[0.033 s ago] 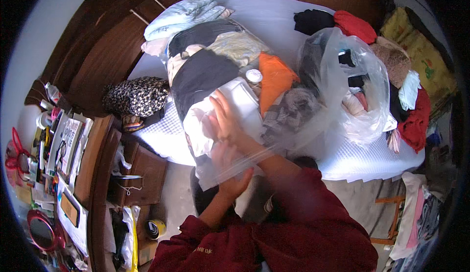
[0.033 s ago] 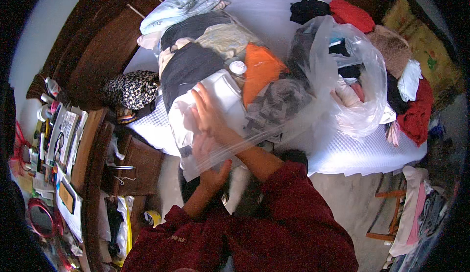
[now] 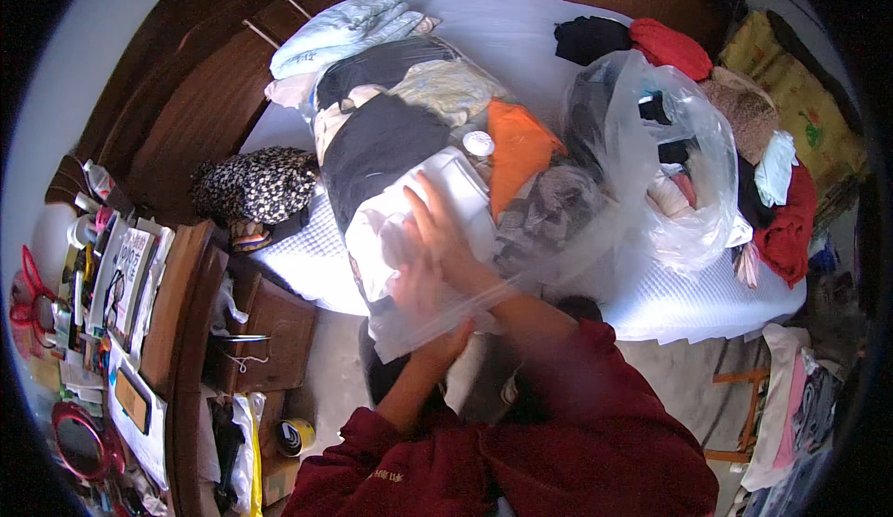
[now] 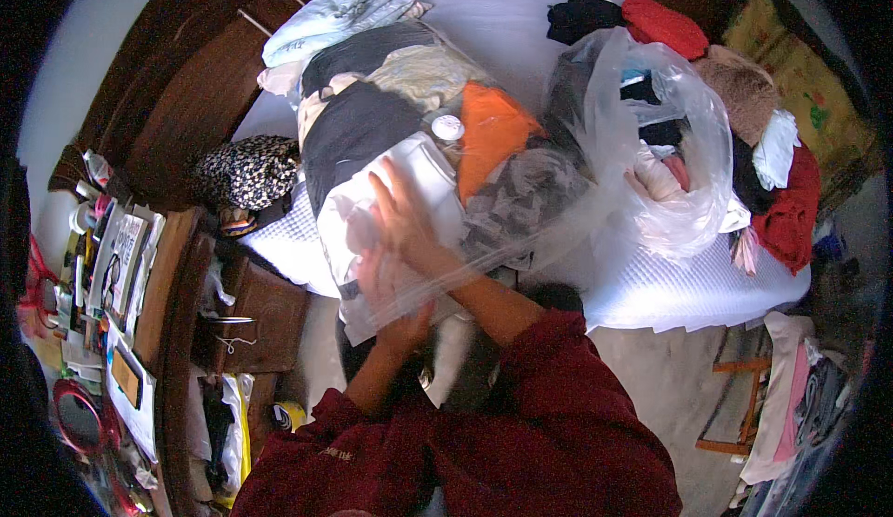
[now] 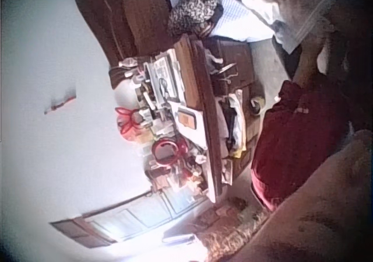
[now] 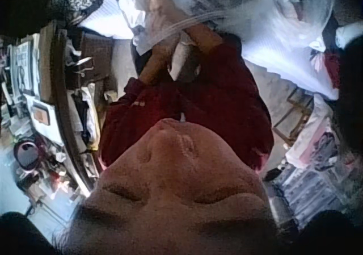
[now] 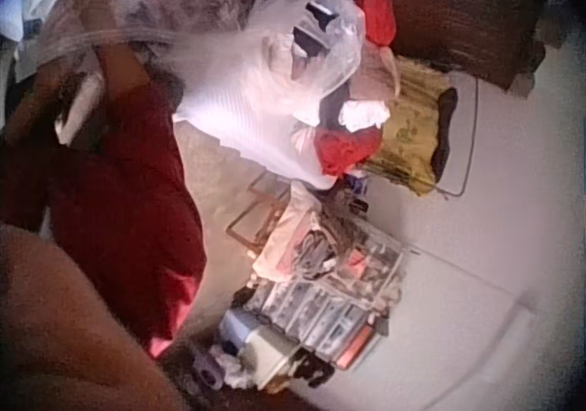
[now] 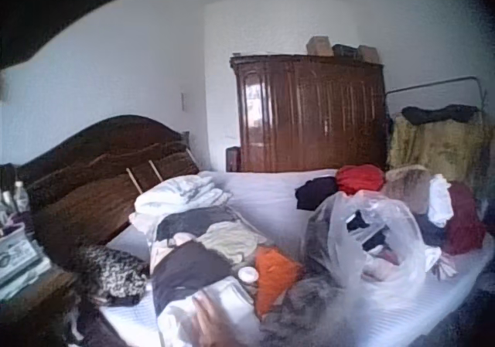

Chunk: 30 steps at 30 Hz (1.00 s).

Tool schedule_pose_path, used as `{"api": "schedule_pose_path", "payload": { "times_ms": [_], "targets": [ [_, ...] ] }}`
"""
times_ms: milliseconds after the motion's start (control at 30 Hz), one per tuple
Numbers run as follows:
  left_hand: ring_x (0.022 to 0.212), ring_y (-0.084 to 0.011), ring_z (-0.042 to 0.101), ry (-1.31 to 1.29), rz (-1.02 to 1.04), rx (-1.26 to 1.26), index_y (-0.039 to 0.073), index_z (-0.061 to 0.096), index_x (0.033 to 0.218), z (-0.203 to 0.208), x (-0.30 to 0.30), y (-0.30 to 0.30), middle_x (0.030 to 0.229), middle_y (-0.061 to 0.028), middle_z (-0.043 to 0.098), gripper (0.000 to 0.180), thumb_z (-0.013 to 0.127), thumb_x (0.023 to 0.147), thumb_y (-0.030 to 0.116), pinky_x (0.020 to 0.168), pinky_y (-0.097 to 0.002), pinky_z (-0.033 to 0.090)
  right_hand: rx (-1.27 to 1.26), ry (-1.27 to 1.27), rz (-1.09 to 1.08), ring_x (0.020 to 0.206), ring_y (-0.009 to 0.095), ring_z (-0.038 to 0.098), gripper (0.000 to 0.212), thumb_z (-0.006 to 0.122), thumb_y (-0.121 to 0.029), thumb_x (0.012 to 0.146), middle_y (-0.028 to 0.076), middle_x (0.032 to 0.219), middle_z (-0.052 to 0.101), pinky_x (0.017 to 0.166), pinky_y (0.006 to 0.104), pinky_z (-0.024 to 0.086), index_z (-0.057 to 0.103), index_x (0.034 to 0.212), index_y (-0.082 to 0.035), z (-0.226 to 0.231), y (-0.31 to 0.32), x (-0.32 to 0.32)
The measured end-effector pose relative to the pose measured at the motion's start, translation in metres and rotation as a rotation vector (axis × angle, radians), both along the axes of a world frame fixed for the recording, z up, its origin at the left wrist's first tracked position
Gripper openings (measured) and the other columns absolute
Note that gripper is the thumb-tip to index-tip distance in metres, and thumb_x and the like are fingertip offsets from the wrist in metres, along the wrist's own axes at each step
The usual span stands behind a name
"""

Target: The person folds various clothing items and places them into a clear plastic storage bag on a bed. They handle shirts, pants, and other garments one at a time, arranging them inside the bag.

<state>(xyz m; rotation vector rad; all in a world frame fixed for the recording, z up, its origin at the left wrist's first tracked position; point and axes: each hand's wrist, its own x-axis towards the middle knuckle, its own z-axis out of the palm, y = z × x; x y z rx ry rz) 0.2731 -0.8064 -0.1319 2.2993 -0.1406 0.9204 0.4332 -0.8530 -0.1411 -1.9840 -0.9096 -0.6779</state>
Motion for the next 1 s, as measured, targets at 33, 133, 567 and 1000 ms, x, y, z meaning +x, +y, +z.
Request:
{"api": "schedule_pose_path", "payload": {
  "times_ms": [33,133,567,1000],
  "targets": [
    [0.145,-0.0364,0.024,0.102,0.132,0.122,0.004,0.047,0.141,-0.007,0.011,0.005,0.154,-0.0191,0.033,0.073,0.068,0.085,0.047,0.117,-0.0583,0.017,-0.083,-0.044,-0.115,0.138,0.042,0.037,0.062,0.066,-0.029,0.089,0.026,0.147,0.040,0.113,0.0491,0.032,0.047,0.136,0.006,0.015,-0.013,-0.005],
    [0.150,-0.0410,0.011,0.270,0.450,0.239,0.007,0.036,0.151,-0.007,0.040,0.012,0.162,-0.0200,0.020,0.087,0.069,0.082,0.050,0.117,-0.0636,0.011,-0.243,-0.170,-0.382,0.136,0.041,0.039,0.068,0.065,-0.041,0.087,0.024,0.145,0.044,0.115,0.0572,0.023,0.050,0.134,0.006,0.040,-0.044,0.002],
    [0.149,-0.0473,0.010,0.367,0.486,0.305,0.002,0.018,0.155,-0.040,0.023,0.014,0.160,-0.0300,0.011,0.098,0.067,0.082,0.047,0.116,-0.0639,0.014,-0.450,-0.137,-0.243,0.138,0.042,0.038,0.052,0.055,-0.018,0.089,0.030,0.144,0.043,0.115,0.0512,0.028,0.048,0.130,0.014,0.030,-0.120,-0.100],
    [0.146,-0.0478,0.019,0.437,-0.305,0.250,0.001,0.052,0.135,-0.030,-0.041,-0.080,0.156,-0.0258,0.026,0.063,0.074,0.080,0.022,0.117,-0.0593,0.016,-0.317,0.476,-0.737,0.093,0.032,0.068,0.039,0.068,-0.036,0.086,0.019,0.095,0.070,0.080,0.0407,0.052,0.068,0.101,0.000,0.049,-0.457,0.098]
  ]
}}
